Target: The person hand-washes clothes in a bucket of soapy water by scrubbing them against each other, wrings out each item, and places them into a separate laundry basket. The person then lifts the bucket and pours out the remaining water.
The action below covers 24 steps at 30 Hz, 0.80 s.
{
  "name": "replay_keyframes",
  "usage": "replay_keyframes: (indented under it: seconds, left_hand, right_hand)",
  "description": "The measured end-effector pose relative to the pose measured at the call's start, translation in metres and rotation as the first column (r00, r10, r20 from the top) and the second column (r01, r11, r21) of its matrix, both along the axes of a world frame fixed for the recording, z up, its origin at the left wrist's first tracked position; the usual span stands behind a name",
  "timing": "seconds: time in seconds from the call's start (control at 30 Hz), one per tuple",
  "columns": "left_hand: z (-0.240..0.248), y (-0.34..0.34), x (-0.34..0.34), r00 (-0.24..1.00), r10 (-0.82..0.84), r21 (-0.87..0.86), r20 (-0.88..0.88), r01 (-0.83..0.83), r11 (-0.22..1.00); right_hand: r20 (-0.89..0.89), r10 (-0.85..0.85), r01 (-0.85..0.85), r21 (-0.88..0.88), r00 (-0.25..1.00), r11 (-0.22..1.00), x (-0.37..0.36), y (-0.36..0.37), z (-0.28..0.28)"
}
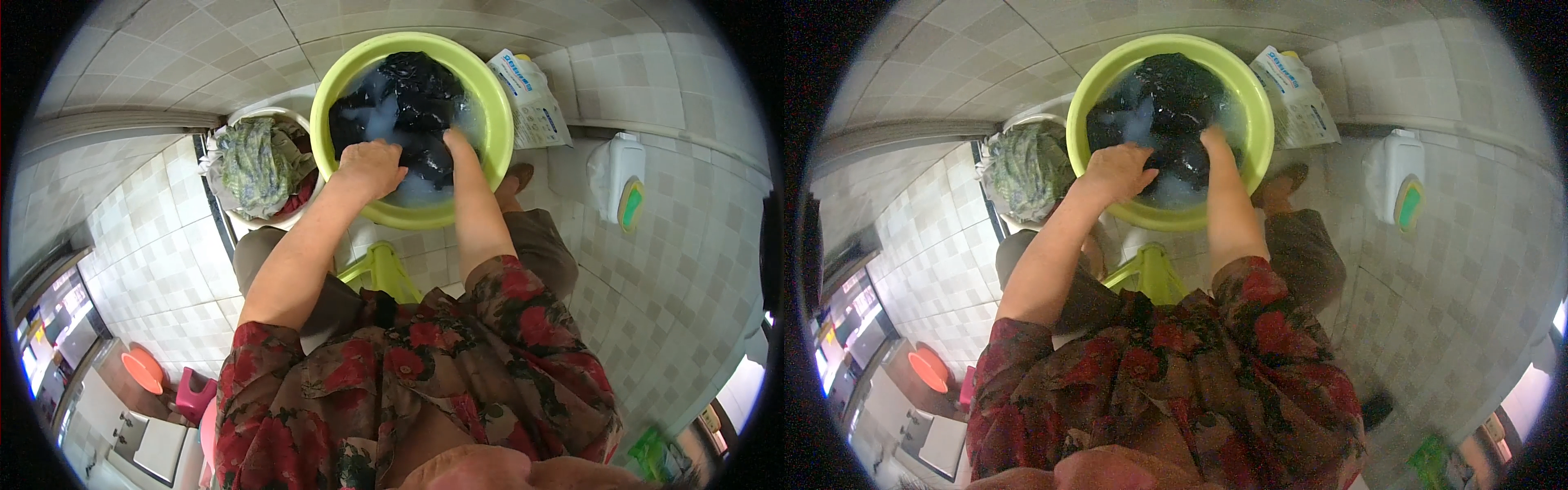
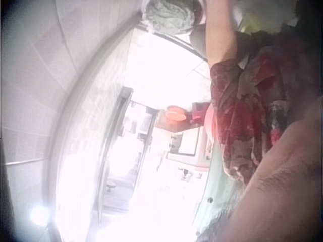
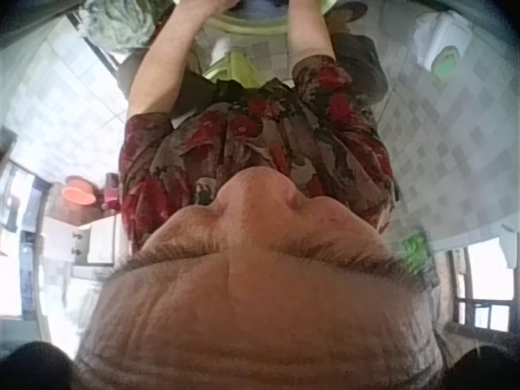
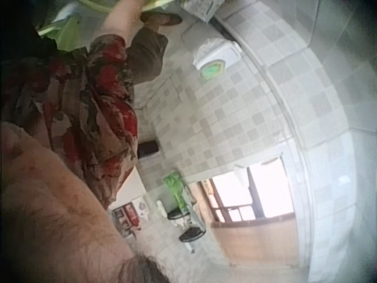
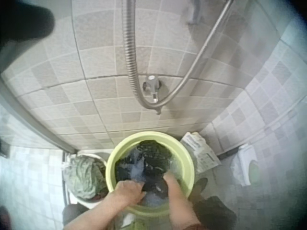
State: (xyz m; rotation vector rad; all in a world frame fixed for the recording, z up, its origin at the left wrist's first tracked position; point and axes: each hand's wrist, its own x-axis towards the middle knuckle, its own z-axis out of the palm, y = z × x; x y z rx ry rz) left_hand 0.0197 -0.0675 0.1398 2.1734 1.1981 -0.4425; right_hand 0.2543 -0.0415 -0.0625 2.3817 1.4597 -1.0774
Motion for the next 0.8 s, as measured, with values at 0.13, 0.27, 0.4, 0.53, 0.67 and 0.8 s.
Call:
replay_keyframes:
  seconds: [0.13, 0.27, 0.4, 0.53, 0.67, 0.8]
  left_hand:
    - [0.005, 0.006, 0.002, 0.999, 0.011, -0.026, -0.032, -0.012, 1.0]
    - [0.008, 0.007, -0.005, 0.999, 0.053, -0.024, -0.01, -0.053, 0.998]
    - [0.005, 0.007, -0.007, 0.998, 0.063, 0.005, 0.012, -0.063, 0.998]
    - [0.007, 0.008, -0.007, 0.994, 0.105, 0.02, 0.008, -0.105, 0.994]
    - [0.003, 0.005, -0.011, 0.989, 0.113, 0.052, 0.093, -0.118, 0.992]
    - [-0.001, 0.006, -0.009, 0.998, -0.054, -0.162, 0.025, 0.058, 0.985]
  right_hand:
    - [-0.339, -0.388, 0.396, -0.048, 0.857, 0.917, -0.017, -0.02, 0.016]
    - [-0.461, -0.356, 0.395, -0.013, 0.813, 0.919, -0.049, -0.043, 0.057]
    - [-0.284, 0.03, 0.039, 0.232, 0.958, 0.972, -0.068, -0.071, 0.117]
    - [-0.264, 0.277, -0.17, 0.366, 0.924, 0.915, -0.072, -0.086, 0.165]
    - [-0.202, 0.448, -0.379, 0.304, 0.871, 0.874, -0.078, -0.102, 0.21]
    - [-0.231, 0.567, -0.412, 0.484, 0.79, 0.772, -0.047, -0.092, 0.247]
